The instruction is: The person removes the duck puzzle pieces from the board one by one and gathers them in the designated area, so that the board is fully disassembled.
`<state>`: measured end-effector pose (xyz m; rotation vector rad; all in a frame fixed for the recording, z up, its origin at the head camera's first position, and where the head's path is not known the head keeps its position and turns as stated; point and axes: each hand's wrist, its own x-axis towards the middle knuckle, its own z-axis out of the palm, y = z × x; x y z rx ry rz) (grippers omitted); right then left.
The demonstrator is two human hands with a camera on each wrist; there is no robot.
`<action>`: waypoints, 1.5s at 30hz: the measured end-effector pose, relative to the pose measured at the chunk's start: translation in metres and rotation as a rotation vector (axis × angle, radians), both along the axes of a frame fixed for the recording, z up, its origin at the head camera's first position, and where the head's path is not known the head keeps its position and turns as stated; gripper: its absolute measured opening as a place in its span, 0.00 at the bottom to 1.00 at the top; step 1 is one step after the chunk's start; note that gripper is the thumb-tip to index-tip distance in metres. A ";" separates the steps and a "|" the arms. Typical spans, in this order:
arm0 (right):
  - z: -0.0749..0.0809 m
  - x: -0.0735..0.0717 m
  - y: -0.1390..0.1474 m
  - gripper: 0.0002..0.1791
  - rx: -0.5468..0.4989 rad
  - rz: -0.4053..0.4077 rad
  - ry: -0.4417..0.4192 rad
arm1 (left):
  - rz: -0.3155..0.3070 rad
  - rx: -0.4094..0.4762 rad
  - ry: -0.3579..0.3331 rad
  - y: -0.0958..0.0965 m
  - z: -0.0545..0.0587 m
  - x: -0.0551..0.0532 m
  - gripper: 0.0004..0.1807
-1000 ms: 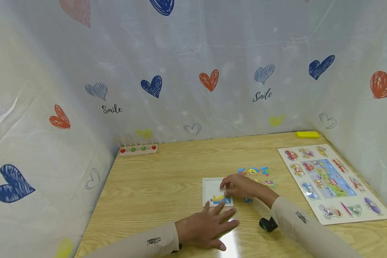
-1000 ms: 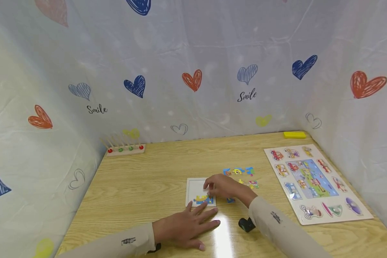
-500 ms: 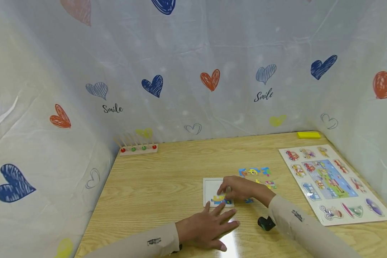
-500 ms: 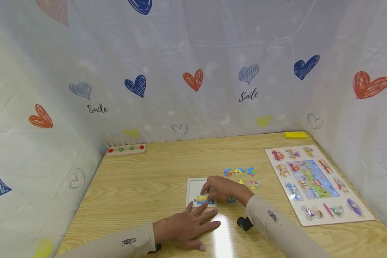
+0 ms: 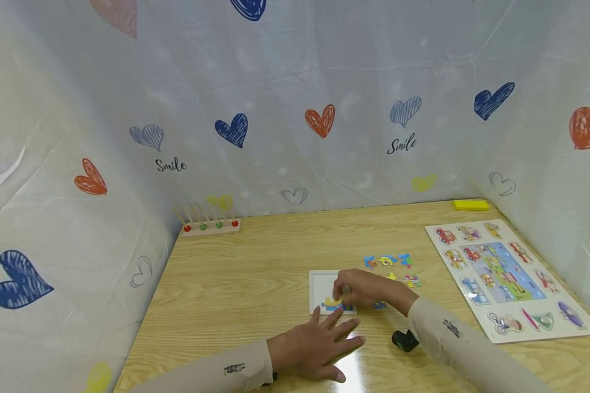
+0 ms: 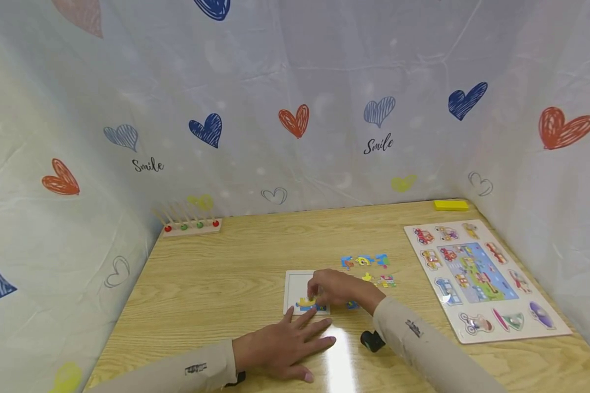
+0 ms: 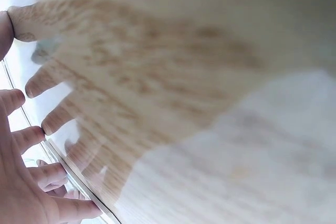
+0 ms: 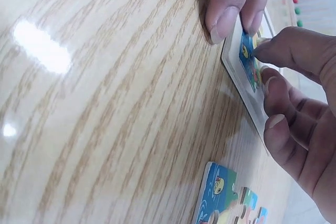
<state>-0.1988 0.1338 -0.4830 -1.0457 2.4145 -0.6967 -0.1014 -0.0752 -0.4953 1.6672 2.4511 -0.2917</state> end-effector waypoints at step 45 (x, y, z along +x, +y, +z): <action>-0.006 0.000 0.000 0.10 -0.004 -0.009 0.011 | 0.007 -0.001 0.031 0.001 -0.006 -0.001 0.41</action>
